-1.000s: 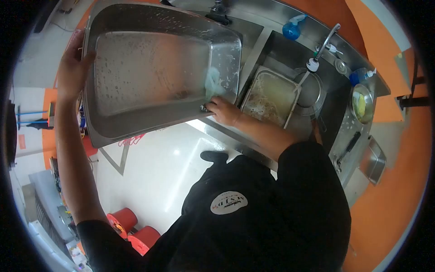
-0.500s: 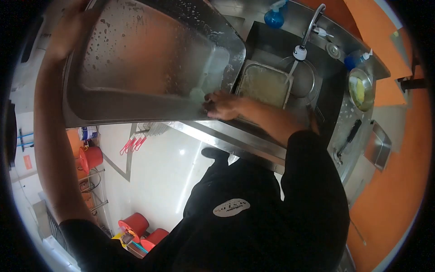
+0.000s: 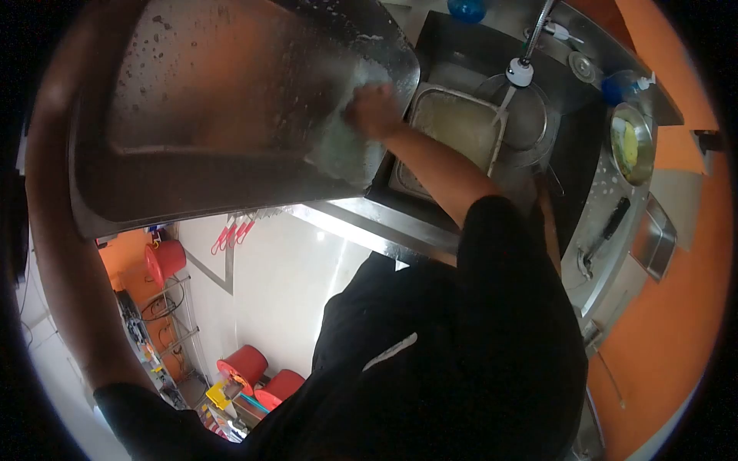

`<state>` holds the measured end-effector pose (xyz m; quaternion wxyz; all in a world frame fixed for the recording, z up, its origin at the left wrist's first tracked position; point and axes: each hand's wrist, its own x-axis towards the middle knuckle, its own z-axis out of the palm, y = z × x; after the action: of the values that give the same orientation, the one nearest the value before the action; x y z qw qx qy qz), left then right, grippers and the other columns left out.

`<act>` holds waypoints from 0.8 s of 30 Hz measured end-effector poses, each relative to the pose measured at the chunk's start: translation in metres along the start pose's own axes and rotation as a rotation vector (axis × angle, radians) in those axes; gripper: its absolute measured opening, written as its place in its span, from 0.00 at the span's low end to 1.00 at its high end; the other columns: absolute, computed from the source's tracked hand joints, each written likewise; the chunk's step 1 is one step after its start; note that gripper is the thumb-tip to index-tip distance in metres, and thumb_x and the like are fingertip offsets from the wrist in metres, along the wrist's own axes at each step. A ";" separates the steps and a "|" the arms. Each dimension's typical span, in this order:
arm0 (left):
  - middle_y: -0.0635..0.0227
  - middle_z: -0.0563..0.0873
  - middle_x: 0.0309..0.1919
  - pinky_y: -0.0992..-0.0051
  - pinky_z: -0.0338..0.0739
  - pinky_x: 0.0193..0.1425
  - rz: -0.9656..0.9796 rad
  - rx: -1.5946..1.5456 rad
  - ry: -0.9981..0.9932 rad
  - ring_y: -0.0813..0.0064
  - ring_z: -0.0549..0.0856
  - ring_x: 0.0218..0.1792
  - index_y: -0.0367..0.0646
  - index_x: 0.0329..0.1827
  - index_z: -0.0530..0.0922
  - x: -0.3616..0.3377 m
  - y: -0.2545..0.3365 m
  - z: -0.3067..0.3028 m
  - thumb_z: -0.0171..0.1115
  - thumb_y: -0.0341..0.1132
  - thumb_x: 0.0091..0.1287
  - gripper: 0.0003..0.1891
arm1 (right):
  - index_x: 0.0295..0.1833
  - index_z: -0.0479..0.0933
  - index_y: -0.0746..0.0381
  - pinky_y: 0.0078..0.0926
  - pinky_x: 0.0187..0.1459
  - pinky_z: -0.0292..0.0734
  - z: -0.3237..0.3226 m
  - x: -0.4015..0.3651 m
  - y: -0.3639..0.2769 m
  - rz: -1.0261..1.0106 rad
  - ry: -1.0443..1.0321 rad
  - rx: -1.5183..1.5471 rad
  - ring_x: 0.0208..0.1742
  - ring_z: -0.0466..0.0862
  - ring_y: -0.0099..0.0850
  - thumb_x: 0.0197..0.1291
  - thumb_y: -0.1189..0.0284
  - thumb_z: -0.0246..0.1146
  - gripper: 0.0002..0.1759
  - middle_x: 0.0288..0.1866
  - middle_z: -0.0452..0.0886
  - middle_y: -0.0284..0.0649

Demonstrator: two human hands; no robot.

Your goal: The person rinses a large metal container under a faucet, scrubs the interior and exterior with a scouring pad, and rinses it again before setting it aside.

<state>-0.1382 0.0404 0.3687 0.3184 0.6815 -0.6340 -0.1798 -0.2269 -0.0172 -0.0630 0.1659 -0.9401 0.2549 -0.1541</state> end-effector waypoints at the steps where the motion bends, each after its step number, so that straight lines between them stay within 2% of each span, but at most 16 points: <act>1: 0.61 0.84 0.45 0.74 0.77 0.50 -0.008 0.007 -0.010 0.74 0.84 0.43 0.35 0.59 0.77 0.001 -0.001 -0.001 0.48 0.17 0.50 0.29 | 0.41 0.85 0.45 0.44 0.60 0.62 -0.009 0.008 0.002 0.143 0.015 -0.062 0.54 0.75 0.36 0.61 0.59 0.58 0.10 0.44 0.79 0.37; 2: 0.61 0.84 0.45 0.74 0.77 0.50 -0.007 0.005 -0.016 0.74 0.84 0.43 0.35 0.59 0.77 0.001 -0.001 -0.003 0.48 0.16 0.50 0.29 | 0.42 0.84 0.50 0.51 0.56 0.65 -0.004 0.016 0.004 0.207 0.072 0.008 0.56 0.75 0.41 0.61 0.61 0.57 0.12 0.48 0.78 0.39; 3: 0.61 0.84 0.45 0.74 0.77 0.50 -0.005 0.007 -0.022 0.74 0.84 0.43 0.35 0.59 0.77 0.001 -0.002 -0.005 0.48 0.16 0.50 0.29 | 0.42 0.84 0.50 0.51 0.56 0.65 0.005 0.014 -0.009 0.203 0.074 0.009 0.56 0.75 0.41 0.61 0.61 0.57 0.12 0.48 0.78 0.39; 5: 0.61 0.84 0.45 0.74 0.77 0.50 0.002 0.013 -0.036 0.74 0.84 0.43 0.35 0.59 0.77 0.003 -0.003 -0.007 0.48 0.16 0.50 0.29 | 0.43 0.84 0.53 0.48 0.52 0.65 0.028 -0.002 -0.046 0.347 -0.129 0.002 0.56 0.74 0.43 0.61 0.62 0.57 0.13 0.48 0.79 0.40; 6: 0.61 0.84 0.44 0.74 0.77 0.50 0.007 0.015 -0.040 0.74 0.84 0.43 0.35 0.59 0.77 0.002 -0.003 -0.009 0.48 0.16 0.50 0.29 | 0.43 0.84 0.53 0.48 0.52 0.65 0.045 -0.015 -0.045 0.343 -0.123 -0.003 0.56 0.74 0.43 0.61 0.62 0.57 0.13 0.48 0.79 0.40; 8: 0.61 0.84 0.44 0.74 0.77 0.50 0.005 0.012 -0.061 0.74 0.84 0.43 0.35 0.59 0.77 0.003 -0.005 -0.011 0.48 0.16 0.50 0.29 | 0.44 0.83 0.56 0.45 0.51 0.65 0.080 -0.049 -0.037 0.018 0.067 0.107 0.56 0.74 0.43 0.60 0.62 0.58 0.14 0.48 0.79 0.41; 9: 0.61 0.84 0.44 0.74 0.77 0.50 -0.002 0.007 -0.074 0.74 0.84 0.43 0.35 0.59 0.77 0.004 -0.007 -0.014 0.48 0.16 0.50 0.29 | 0.44 0.83 0.56 0.45 0.51 0.65 0.058 -0.047 -0.029 0.011 0.052 0.120 0.56 0.74 0.43 0.60 0.62 0.58 0.14 0.48 0.79 0.41; 11: 0.61 0.84 0.44 0.74 0.77 0.50 -0.008 -0.013 -0.101 0.74 0.84 0.43 0.35 0.59 0.77 0.001 -0.008 -0.017 0.48 0.16 0.50 0.29 | 0.40 0.82 0.55 0.44 0.56 0.68 -0.017 -0.013 -0.005 0.057 -0.177 -0.051 0.53 0.75 0.43 0.60 0.67 0.57 0.10 0.49 0.78 0.40; 15: 0.61 0.84 0.44 0.74 0.78 0.50 0.001 -0.029 -0.115 0.74 0.84 0.42 0.34 0.58 0.77 0.006 -0.007 -0.021 0.48 0.16 0.50 0.28 | 0.41 0.82 0.52 0.42 0.57 0.68 0.017 -0.001 -0.018 0.200 -0.076 -0.070 0.52 0.75 0.41 0.58 0.67 0.57 0.10 0.48 0.78 0.39; 17: 0.61 0.84 0.44 0.74 0.78 0.50 0.001 -0.054 -0.134 0.74 0.84 0.42 0.34 0.58 0.77 0.005 -0.008 -0.023 0.48 0.16 0.50 0.28 | 0.43 0.84 0.51 0.42 0.51 0.67 0.036 -0.026 -0.039 -0.094 -0.017 0.036 0.52 0.76 0.40 0.58 0.65 0.58 0.11 0.46 0.78 0.39; 19: 0.61 0.84 0.44 0.74 0.78 0.50 -0.019 -0.088 -0.164 0.74 0.84 0.42 0.34 0.58 0.77 0.004 -0.011 -0.028 0.48 0.16 0.51 0.28 | 0.41 0.84 0.51 0.42 0.50 0.67 0.025 -0.019 -0.026 -0.108 -0.054 0.095 0.50 0.76 0.39 0.59 0.66 0.57 0.10 0.45 0.78 0.39; 20: 0.61 0.84 0.44 0.74 0.78 0.50 -0.028 -0.091 -0.158 0.74 0.84 0.42 0.34 0.58 0.77 0.001 -0.013 -0.028 0.48 0.16 0.51 0.28 | 0.42 0.84 0.52 0.43 0.53 0.67 -0.002 -0.006 -0.022 0.007 -0.086 0.021 0.51 0.76 0.38 0.59 0.66 0.57 0.11 0.46 0.78 0.39; 21: 0.61 0.84 0.43 0.75 0.78 0.49 0.032 -0.200 -0.289 0.75 0.84 0.42 0.34 0.57 0.78 -0.001 -0.016 -0.026 0.48 0.16 0.52 0.27 | 0.43 0.83 0.52 0.43 0.56 0.67 -0.015 0.000 -0.020 0.125 -0.122 -0.056 0.52 0.76 0.38 0.60 0.65 0.57 0.11 0.47 0.77 0.39; 22: 0.61 0.84 0.43 0.75 0.78 0.49 0.105 -0.307 -0.414 0.75 0.84 0.41 0.34 0.56 0.78 -0.001 -0.017 -0.026 0.48 0.16 0.53 0.25 | 0.41 0.84 0.52 0.42 0.56 0.67 -0.007 0.004 -0.016 0.195 0.010 0.000 0.52 0.76 0.39 0.60 0.64 0.58 0.10 0.45 0.78 0.38; 23: 0.61 0.84 0.43 0.75 0.78 0.49 0.111 -0.309 -0.406 0.75 0.84 0.41 0.34 0.56 0.78 0.000 -0.017 -0.022 0.48 0.16 0.53 0.25 | 0.41 0.84 0.52 0.42 0.56 0.67 0.016 -0.001 -0.019 0.189 0.012 -0.009 0.52 0.76 0.39 0.60 0.64 0.58 0.10 0.45 0.78 0.38; 24: 0.61 0.84 0.43 0.76 0.78 0.48 0.118 -0.134 -0.251 0.76 0.84 0.41 0.35 0.55 0.78 0.001 -0.018 -0.017 0.48 0.16 0.54 0.24 | 0.39 0.84 0.52 0.43 0.54 0.67 0.051 -0.010 -0.025 0.205 0.025 -0.001 0.52 0.76 0.39 0.60 0.63 0.58 0.10 0.44 0.78 0.38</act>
<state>-0.1137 0.0425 0.3695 0.2915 0.5925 -0.6942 -0.2863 -0.2054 0.0200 -0.1012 0.1770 -0.9071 0.3520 -0.1480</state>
